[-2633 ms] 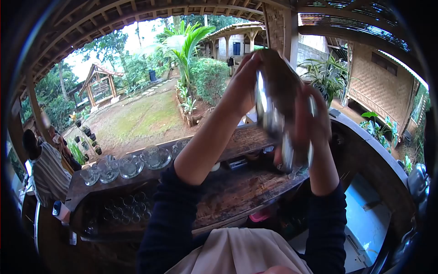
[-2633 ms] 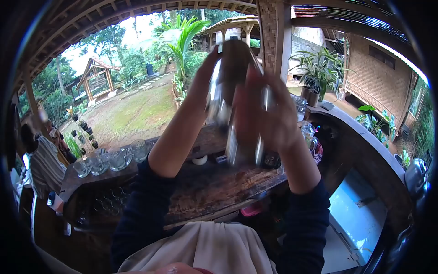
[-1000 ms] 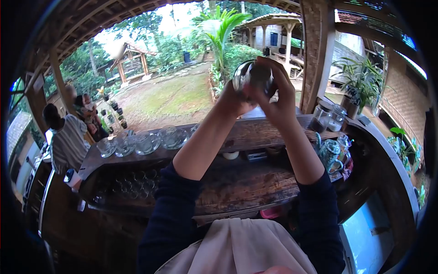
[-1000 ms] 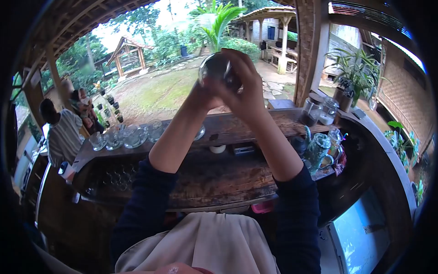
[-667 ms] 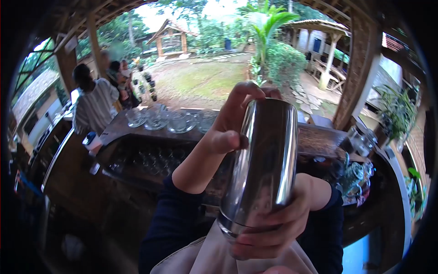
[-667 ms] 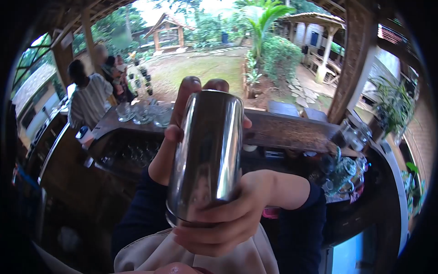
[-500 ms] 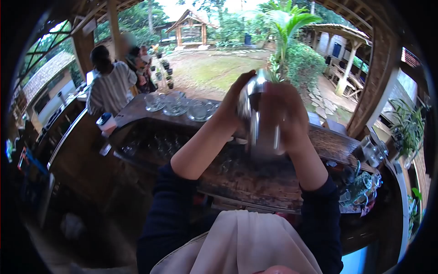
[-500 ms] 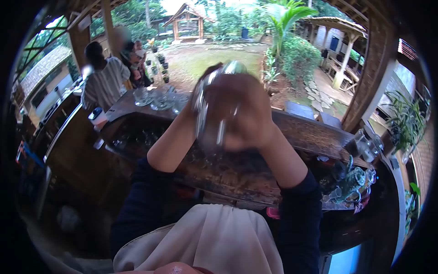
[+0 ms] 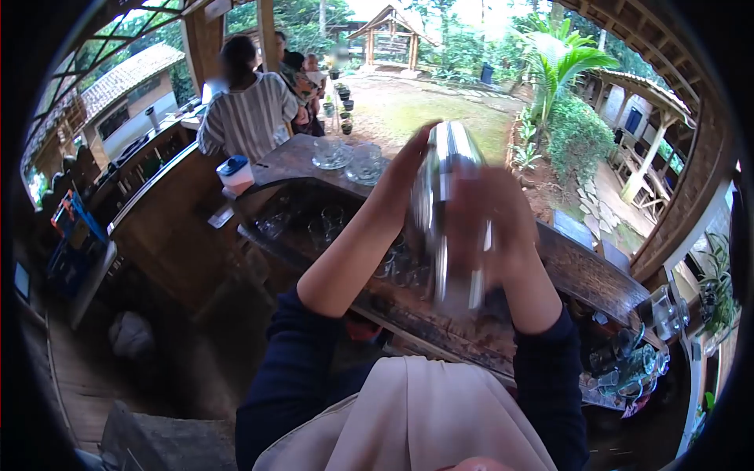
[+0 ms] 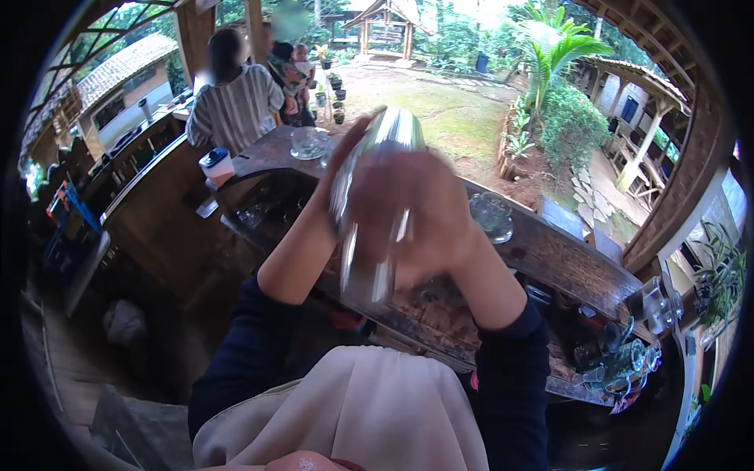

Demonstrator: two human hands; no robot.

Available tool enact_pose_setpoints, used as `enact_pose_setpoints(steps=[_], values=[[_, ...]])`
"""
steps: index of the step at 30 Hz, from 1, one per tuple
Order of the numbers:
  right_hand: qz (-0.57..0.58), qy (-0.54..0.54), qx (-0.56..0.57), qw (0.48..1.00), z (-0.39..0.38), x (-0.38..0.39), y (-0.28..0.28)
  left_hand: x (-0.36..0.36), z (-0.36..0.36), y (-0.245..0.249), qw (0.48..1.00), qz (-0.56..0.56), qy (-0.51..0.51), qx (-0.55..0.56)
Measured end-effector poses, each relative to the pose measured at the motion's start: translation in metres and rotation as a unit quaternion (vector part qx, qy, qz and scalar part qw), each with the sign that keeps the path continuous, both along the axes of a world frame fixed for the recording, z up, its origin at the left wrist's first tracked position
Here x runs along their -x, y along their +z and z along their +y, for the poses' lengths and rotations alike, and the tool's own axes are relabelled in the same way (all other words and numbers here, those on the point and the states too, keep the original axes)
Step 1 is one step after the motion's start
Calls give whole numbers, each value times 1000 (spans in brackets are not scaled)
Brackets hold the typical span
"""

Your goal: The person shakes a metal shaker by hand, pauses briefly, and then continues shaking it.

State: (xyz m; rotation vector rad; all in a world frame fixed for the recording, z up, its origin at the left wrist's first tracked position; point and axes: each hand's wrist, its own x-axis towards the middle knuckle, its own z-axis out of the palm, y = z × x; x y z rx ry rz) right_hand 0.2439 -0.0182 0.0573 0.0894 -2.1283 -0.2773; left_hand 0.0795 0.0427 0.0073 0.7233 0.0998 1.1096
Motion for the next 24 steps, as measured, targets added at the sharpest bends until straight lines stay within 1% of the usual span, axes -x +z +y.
enact_pose_setpoints(steps=[1, 2, 3, 4, 5, 6, 7, 8, 9, 10, 11, 12, 13, 14, 15, 16, 17, 18, 20, 21, 22, 23, 24], values=[[113, 0, 5, 994, 22, 21, -10, 1, 22, -18, 999, -45, 1, 5], [170, -15, 177, 969, 45, 37, -19, 3, 40, -36, 996, -90, 0, 8], [162, -25, 438, 884, 42, 43, -20, 8, 34, -38, 996, -87, 4, 8], [162, -21, 439, 883, 33, 44, -21, 13, 25, -43, 996, -68, 28, 52], [138, -33, 313, 939, 22, 45, -17, 19, 20, -42, 993, -48, 51, 90], [112, -47, 182, 976, 9, 44, -13, 30, 12, -34, 994, -46, 54, 87], [37, -22, 85, 995, -10, 42, -6, 42, -4, -25, 997, -27, 13, 70], [-38, 4, -14, 999, -27, 43, -4, 47, -21, -15, 998, -9, -28, 54], [11, 62, -123, 990, -41, 46, -17, 40, -49, -9, 995, -39, 47, -80], [61, 118, -234, 963, -48, 50, -25, 33, -68, -5, 967, -68, 121, -215], [61, 120, -234, 963, -37, 55, -37, 33, -62, -8, 923, -110, 56, -363], [110, 179, -205, 956, -22, 58, -57, 28, -58, -11, 912, -118, 83, -384], [158, 237, -172, 943, -14, 58, -70, 40, -26, -28, 961, -58, 76, -259], [33, 31, 168, 985, -46, 33, -39, 52, 4, -45, 990, 3, 67, -127], [69, -16, 104, 992, -7, 42, -40, 51, -13, -29, 991, 5, 73, -112], [150, 33, 18, 988, 29, 61, -45, 57, 12, -46, 992, -93, -81, -30], [176, -6, 131, 976, 53, 74, -49, 49, 18, -49, 990, -14, 60, 131], [187, -21, 386, 903, 61, 82, -54, 39, 23, -52, 937, 68, 196, 282], [197, -25, 380, 903, 61, 76, -57, 33, 18, -59, 942, 54, 205, 261], [171, -24, 203, 964, 42, 73, -44, 32, 7, -59, 982, -65, 122, 129], [136, -26, 25, 990, 18, 69, -31, 34, -3, -55, 983, -183, 34, -1], [93, -30, -8, 995, -14, 59, -32, 45, -25, -23, 996, -51, 9, 74], [79, -10, -42, 996, -36, 53, -32, 46, -24, -27, 999, -29, 30, 9]])
